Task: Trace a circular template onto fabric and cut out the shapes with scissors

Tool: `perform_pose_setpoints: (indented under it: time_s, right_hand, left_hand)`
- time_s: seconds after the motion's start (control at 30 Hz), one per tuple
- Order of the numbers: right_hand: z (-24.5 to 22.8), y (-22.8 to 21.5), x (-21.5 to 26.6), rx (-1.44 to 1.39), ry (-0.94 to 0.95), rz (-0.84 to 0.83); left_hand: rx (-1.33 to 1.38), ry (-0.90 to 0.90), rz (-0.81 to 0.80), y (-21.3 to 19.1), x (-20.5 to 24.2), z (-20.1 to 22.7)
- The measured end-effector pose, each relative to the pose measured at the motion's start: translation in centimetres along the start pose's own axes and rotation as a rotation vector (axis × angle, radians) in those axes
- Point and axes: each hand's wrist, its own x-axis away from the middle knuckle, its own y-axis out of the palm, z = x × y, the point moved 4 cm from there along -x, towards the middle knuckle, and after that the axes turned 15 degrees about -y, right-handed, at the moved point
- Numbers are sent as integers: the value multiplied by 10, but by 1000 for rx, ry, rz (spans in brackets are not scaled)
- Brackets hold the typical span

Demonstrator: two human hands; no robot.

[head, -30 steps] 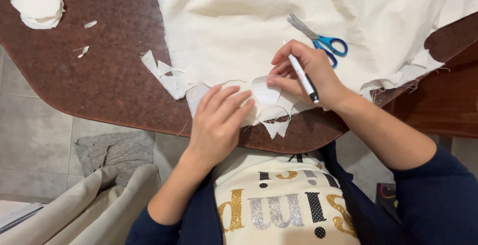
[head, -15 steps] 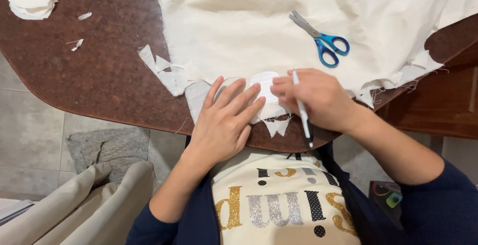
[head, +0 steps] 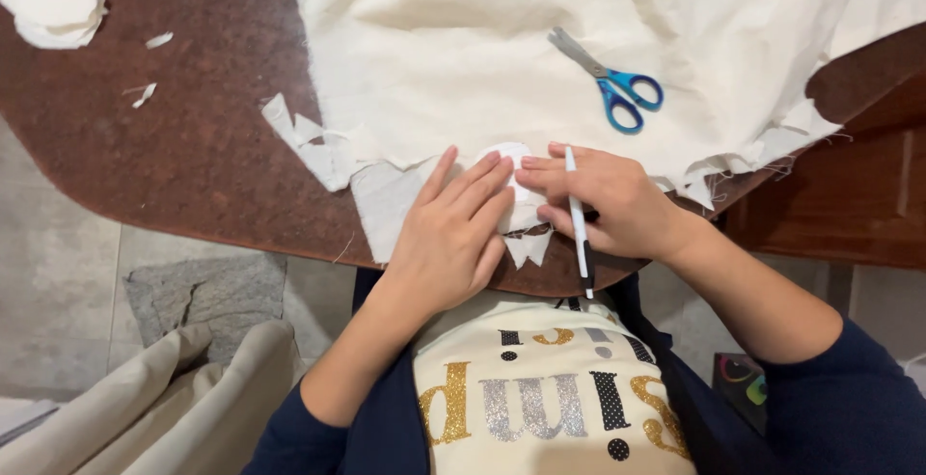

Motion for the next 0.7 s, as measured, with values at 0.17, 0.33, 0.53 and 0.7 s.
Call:
perform_pose_setpoints:
  time_s: [0.17,0.33,0.53,0.7]
  right_hand:
    - [46,-8,32,-351,358,-15]
    - [51,3,7,-502,447,-34]
    - [57,12,18,-337,359,24]
    - [55,12,15,-427,310,69]
  left_hand:
    - [-13,3,-15,-2,0,0]
    - [-37,5,-12,-4,0,1]
    - [-44,-16,-6,-3,1,1]
    - [-67,-7,9,-1,1,0]
